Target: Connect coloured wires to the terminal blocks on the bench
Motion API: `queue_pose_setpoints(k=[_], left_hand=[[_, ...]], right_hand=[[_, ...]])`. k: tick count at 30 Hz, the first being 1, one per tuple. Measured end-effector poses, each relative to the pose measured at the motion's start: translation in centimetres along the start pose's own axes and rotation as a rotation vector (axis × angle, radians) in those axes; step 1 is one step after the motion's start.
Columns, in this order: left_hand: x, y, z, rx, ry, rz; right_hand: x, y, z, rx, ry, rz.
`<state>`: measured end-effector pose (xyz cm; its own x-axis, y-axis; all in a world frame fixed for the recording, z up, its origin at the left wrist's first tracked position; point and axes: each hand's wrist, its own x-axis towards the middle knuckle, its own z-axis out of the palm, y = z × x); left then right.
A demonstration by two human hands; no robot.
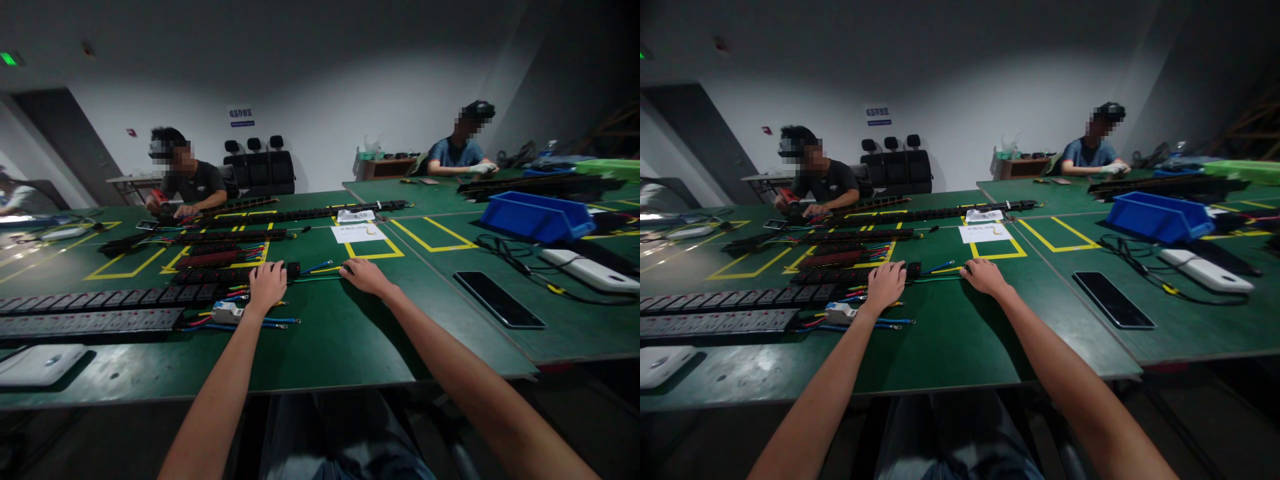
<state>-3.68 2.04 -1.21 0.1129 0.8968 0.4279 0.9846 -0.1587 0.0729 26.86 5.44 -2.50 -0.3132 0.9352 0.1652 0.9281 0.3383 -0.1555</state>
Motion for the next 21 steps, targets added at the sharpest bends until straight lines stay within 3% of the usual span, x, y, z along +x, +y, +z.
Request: queue_pose_setpoints(k=[21], left_hand=[[-0.03, 0.06, 0.04, -0.008, 0.011, 0.001]], right_hand=[[-0.05, 0.14, 0.08, -0.005, 0.003, -0.008]])
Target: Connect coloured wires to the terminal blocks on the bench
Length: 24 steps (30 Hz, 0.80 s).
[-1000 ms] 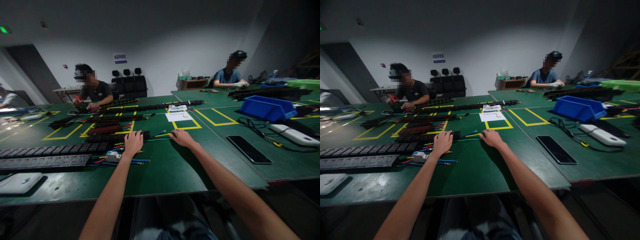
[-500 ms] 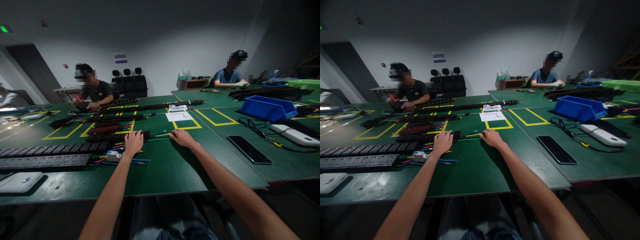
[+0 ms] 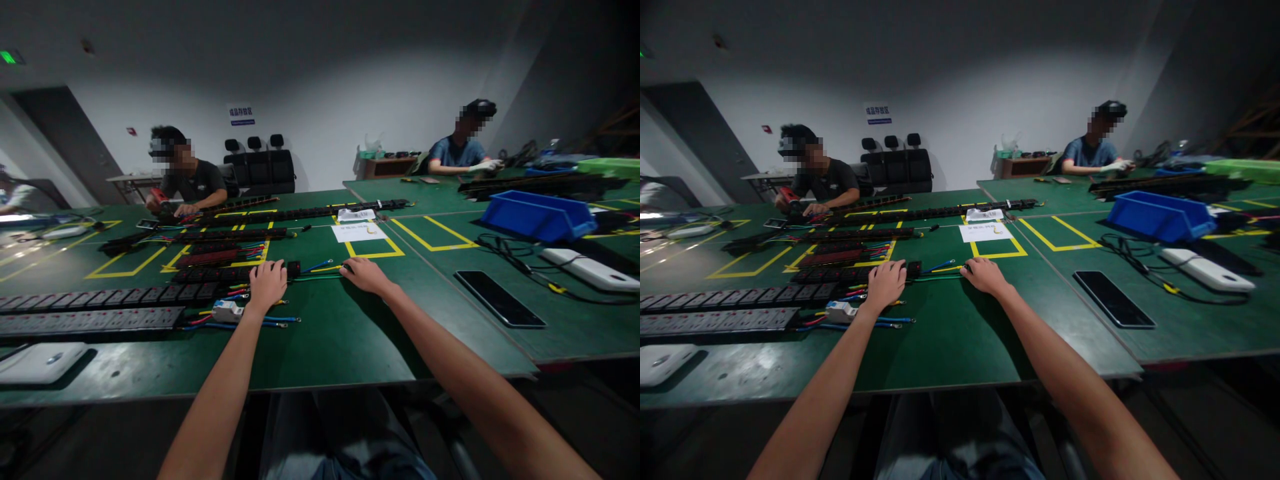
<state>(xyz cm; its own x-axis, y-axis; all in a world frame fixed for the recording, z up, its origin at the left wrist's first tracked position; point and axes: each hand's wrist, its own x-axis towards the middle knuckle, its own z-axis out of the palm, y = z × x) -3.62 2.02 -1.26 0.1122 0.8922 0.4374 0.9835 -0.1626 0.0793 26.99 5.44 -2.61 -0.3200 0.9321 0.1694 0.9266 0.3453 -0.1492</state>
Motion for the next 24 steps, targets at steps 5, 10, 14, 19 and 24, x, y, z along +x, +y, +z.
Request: queue_pose_setpoints(k=[5, 10, 14, 19, 24], left_hand=[[-0.01, 0.01, -0.06, 0.0, -0.002, 0.002], [0.0, 0.08, -0.16, -0.004, -0.013, 0.003], [0.0, 0.07, -0.17, -0.002, -0.01, -0.002], [0.0, -0.03, 0.04, 0.01, -0.009, -0.002], [0.0, -0.02, 0.11, 0.015, -0.009, -0.006]], right_hand=[[-0.01, 0.0, -0.1, 0.005, -0.011, 0.004], [0.06, -0.05, -0.14, 0.005, -0.021, 0.01], [0.08, -0.07, -0.16, 0.007, -0.025, 0.013], [0.09, -0.11, -0.16, 0.011, -0.025, 0.019], [0.09, -0.13, -0.09, 0.01, -0.012, 0.011]])
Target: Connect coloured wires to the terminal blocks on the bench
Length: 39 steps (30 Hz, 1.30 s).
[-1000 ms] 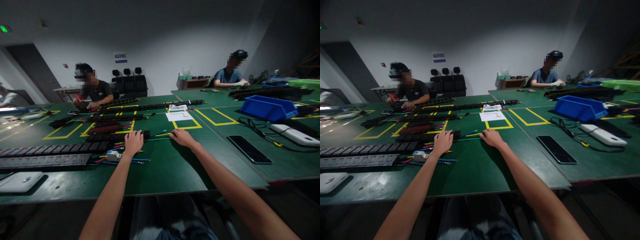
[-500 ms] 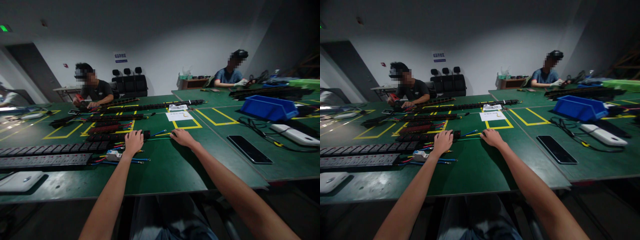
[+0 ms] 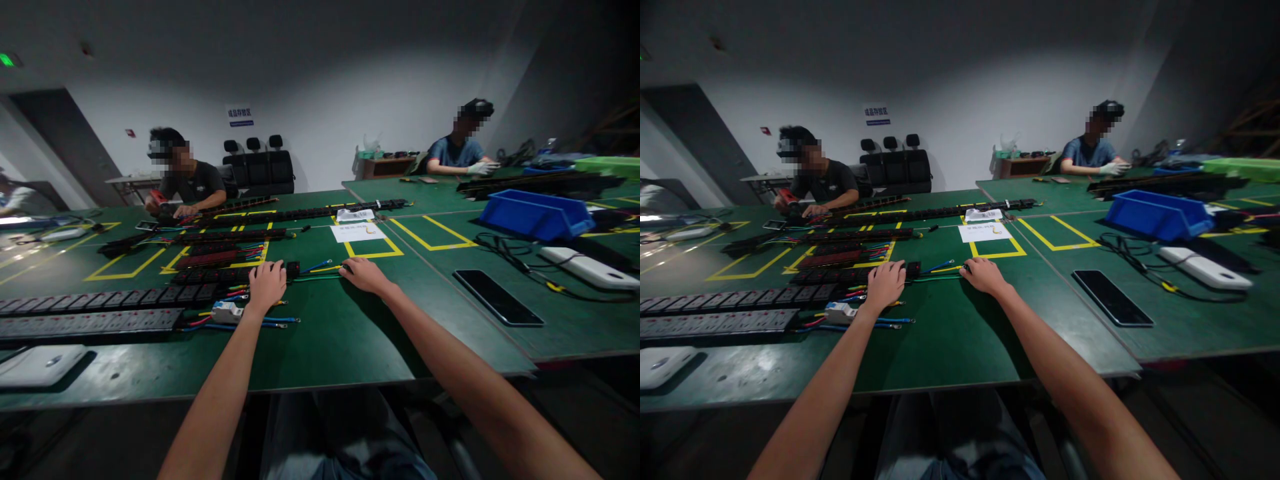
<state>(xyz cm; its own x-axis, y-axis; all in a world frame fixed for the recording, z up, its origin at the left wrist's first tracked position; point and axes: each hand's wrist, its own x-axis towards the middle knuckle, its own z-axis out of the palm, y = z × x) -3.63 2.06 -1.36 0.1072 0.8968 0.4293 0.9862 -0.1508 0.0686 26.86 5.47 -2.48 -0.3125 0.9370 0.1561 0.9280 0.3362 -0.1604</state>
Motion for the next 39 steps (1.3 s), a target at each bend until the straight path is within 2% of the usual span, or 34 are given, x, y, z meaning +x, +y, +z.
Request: queue_pose_setpoints(k=[39], left_hand=[[-0.06, 0.1, -0.43, -0.01, -0.004, 0.005]], right_hand=[[0.05, 0.1, 0.13, 0.0, 0.012, -0.005]])
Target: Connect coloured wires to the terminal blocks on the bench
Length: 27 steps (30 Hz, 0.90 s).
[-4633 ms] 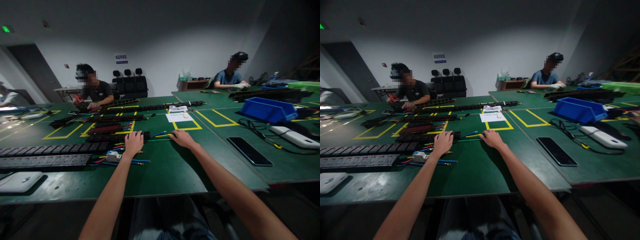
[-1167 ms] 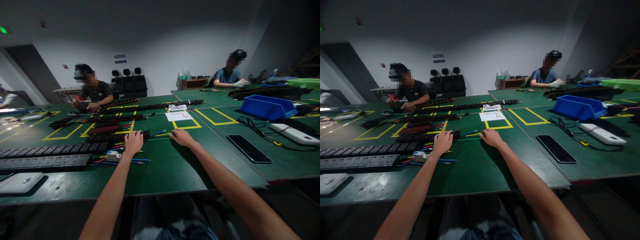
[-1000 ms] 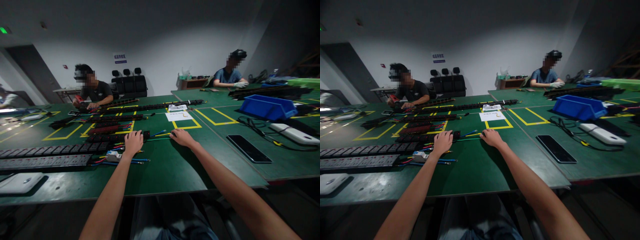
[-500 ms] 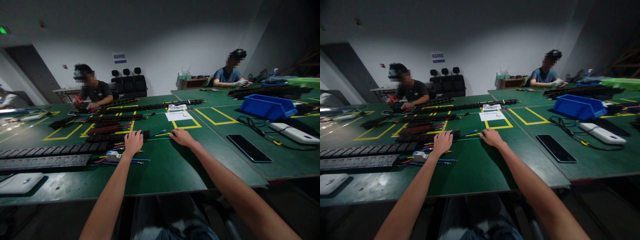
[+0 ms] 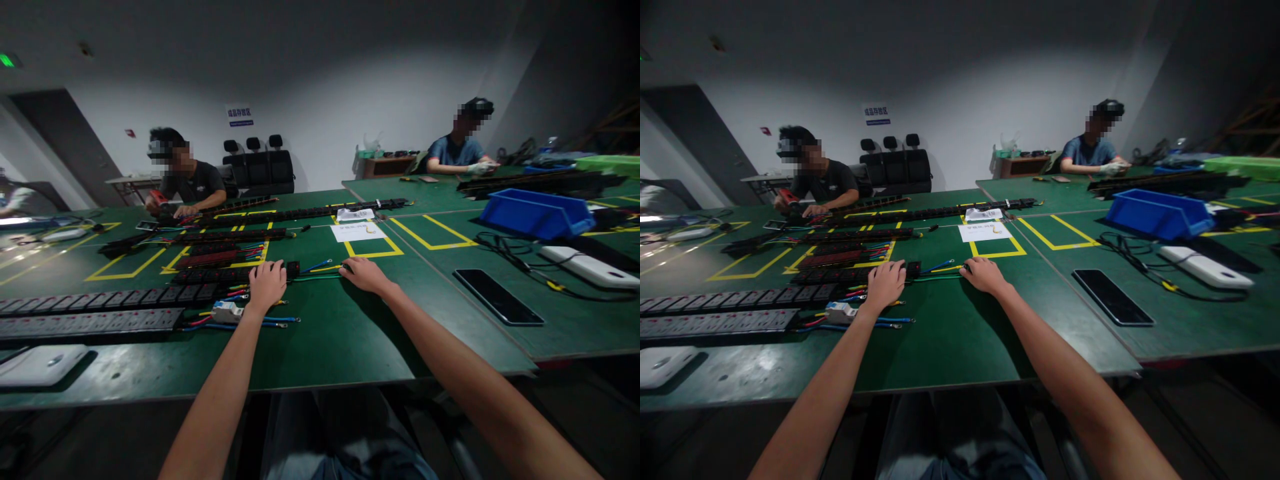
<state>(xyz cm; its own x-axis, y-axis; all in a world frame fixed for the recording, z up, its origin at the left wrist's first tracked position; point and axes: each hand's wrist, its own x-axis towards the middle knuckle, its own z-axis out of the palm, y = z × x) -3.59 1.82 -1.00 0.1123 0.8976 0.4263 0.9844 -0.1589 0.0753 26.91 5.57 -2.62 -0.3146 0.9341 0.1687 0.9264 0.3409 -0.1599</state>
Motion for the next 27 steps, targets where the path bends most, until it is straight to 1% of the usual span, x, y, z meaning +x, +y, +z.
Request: queue_pose_setpoints(k=[6, 27], left_hand=[[0.08, -0.04, -0.1, -0.01, -0.02, 0.001], [0.06, 0.02, 0.07, 0.01, -0.005, -0.007]], right_hand=[[-0.01, 0.04, -0.03, 0.001, -0.008, 0.0], [0.06, 0.14, 0.11, 0.015, 0.001, -0.004]])
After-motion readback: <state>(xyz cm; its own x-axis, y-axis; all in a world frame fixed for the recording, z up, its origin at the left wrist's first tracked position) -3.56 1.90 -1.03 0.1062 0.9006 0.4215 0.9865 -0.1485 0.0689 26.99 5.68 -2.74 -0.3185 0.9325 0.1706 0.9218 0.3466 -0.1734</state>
